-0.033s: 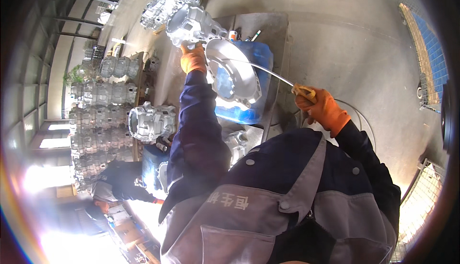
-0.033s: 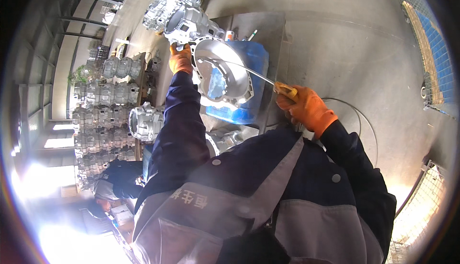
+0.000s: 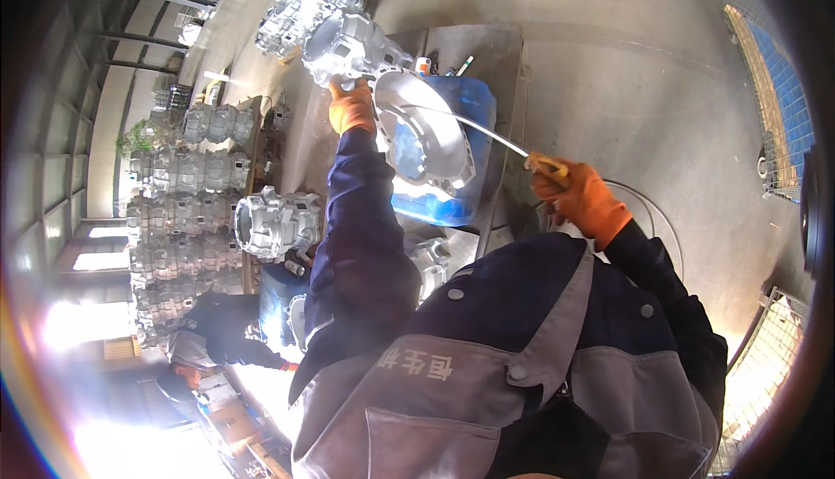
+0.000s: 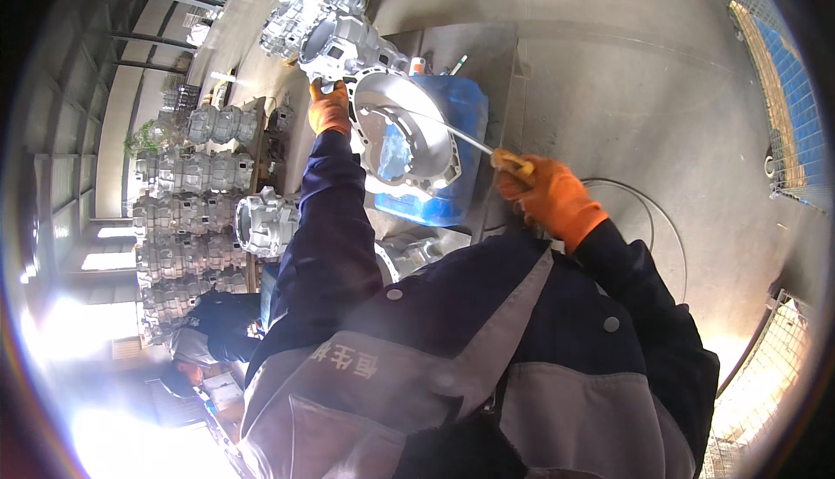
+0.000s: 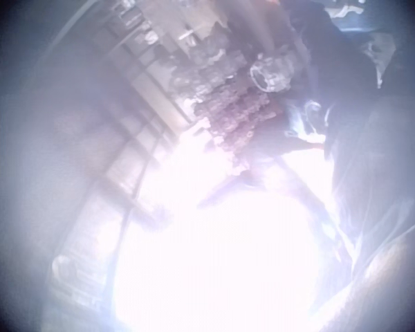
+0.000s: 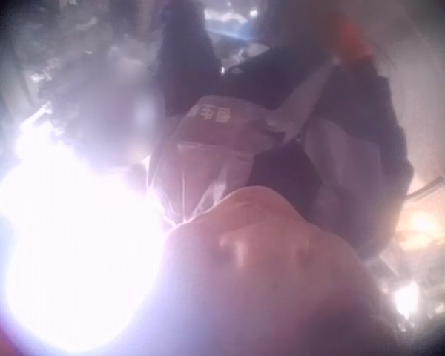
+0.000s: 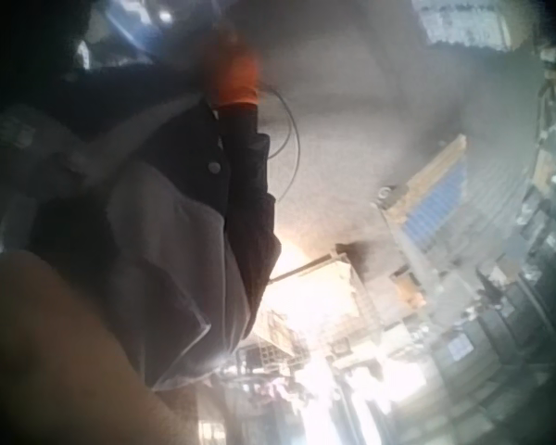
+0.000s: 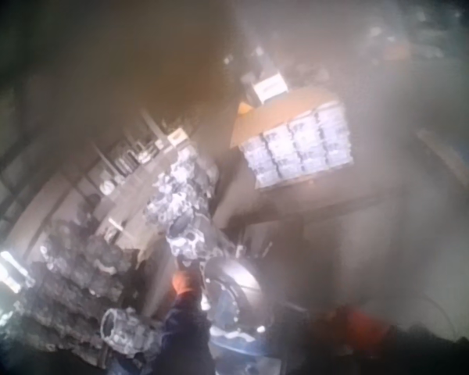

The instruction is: The person uses a handheld wire brush to scrub the interior and exterior surfaces of several large cylindrical metal parts. They rotate each part to access different areas, then place it aside and pick up the next one. The process is repeated for multiple parts in a workshop setting.

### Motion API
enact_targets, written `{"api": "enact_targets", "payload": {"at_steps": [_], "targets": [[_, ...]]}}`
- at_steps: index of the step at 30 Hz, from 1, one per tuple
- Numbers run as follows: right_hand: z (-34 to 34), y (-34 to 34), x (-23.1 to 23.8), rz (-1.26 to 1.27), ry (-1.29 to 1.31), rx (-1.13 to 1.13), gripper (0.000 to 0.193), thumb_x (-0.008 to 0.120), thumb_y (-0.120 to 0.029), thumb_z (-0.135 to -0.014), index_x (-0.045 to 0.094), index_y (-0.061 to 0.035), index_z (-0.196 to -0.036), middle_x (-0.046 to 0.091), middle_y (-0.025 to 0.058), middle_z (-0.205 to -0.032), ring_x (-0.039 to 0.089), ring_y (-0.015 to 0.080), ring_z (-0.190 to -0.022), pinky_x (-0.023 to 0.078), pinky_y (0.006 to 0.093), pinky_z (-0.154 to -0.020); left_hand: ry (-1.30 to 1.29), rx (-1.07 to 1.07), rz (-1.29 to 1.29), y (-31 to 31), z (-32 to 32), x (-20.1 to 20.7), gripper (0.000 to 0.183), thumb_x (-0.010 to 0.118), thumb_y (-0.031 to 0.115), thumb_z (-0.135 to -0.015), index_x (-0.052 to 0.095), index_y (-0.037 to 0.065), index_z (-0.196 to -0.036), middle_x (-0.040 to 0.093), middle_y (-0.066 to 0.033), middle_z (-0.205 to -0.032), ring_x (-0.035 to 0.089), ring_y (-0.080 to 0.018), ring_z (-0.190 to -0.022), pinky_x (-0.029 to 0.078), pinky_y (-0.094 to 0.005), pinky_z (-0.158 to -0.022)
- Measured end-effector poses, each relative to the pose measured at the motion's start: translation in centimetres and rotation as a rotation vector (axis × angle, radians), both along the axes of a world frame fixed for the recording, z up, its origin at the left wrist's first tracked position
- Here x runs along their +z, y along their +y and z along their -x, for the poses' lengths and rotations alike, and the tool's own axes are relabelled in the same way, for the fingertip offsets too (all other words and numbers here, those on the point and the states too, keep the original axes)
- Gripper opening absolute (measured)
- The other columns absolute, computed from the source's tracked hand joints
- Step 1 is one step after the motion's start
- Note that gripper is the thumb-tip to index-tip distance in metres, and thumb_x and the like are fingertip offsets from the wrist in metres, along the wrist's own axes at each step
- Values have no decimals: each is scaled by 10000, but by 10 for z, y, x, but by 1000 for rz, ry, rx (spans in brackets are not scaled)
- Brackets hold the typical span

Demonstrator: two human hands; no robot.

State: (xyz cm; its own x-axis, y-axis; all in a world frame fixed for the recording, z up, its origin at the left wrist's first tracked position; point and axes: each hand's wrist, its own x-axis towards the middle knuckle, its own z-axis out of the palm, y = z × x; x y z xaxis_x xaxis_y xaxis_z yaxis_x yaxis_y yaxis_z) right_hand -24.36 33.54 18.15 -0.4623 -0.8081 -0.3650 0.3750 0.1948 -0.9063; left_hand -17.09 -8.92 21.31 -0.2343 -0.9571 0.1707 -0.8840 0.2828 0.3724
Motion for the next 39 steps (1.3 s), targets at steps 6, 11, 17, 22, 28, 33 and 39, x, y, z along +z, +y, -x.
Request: {"api": "enact_targets", "payload": {"at_steps": [6, 11, 17, 22, 28, 33, 39], "targets": [[-14, 2, -4, -142, 155, 79, 297, 710, -169, -842, 654, -37, -1102, 672, 95, -753, 643, 164, -603, 501, 336, -570, -35, -5, -20, -16, -3, -10, 772, 604, 560, -844, 333, 272, -1507, 673, -223, -1200, 627, -402, -1150, 475, -462, -969], [-21, -1, 4, -117, 623, 174, 298, 717, -285, -866, 659, -53, -1043, 654, 68, -702, 625, 166, -593, 492, 332, -569, -45, -9, -5, -16, -2, -12, 788, 599, 570, -846, 317, 275, -1520, 676, -219, -1197, 634, -394, -1143, 485, -464, -954], [-18, -5, 23, -99, 211, -43, 334, 721, -365, -881, 655, -65, -1011, 622, 49, -682, 572, 163, -567, 470, 333, -557, -26, -8, 3, -7, 1, -10, 693, 585, 547, -853, 369, 314, -1469, 699, -216, -1135, 656, -402, -1096, 499, -469, -917], [-19, -11, 30, -184, 303, 153, 291, 739, -312, -873, 652, -48, -959, 606, 47, -681, 569, 148, -568, 449, 323, -543, 44, -82, 57, -36, -9, -34, 626, 531, 548, -865, 422, 298, -1429, 686, -247, -1128, 642, -429, -1095, 492, -496, -904], [-13, -27, 18, -48, 408, 187, 295, 739, -301, -864, 656, -44, -985, 612, 56, -683, 578, 152, -540, 450, 325, -530, -871, -548, 450, -70, -19, -49, 453, 485, 185, -980, 419, 178, -1429, 623, -123, -1293, 637, -244, -1159, 526, -346, -941], [-6, -37, 23, -13, 202, -142, 260, 694, -322, -901, 661, -75, -975, 557, 17, -621, 530, 125, -485, 421, 307, -455, -387, -462, 211, -78, -20, -55, 451, 416, 332, -1034, 369, 141, -1440, 677, -148, -1174, 669, -260, -1085, 525, -351, -893], [-2, -51, 35, -9, 158, 78, 204, 671, -267, -904, 644, -69, -942, 554, 12, -624, 525, 132, -485, 439, 297, -468, -47, -263, 47, -74, -14, -59, 556, 343, 510, -1022, 310, 168, -1459, 711, -222, -1002, 660, -381, -1055, 489, -427, -905]]}}
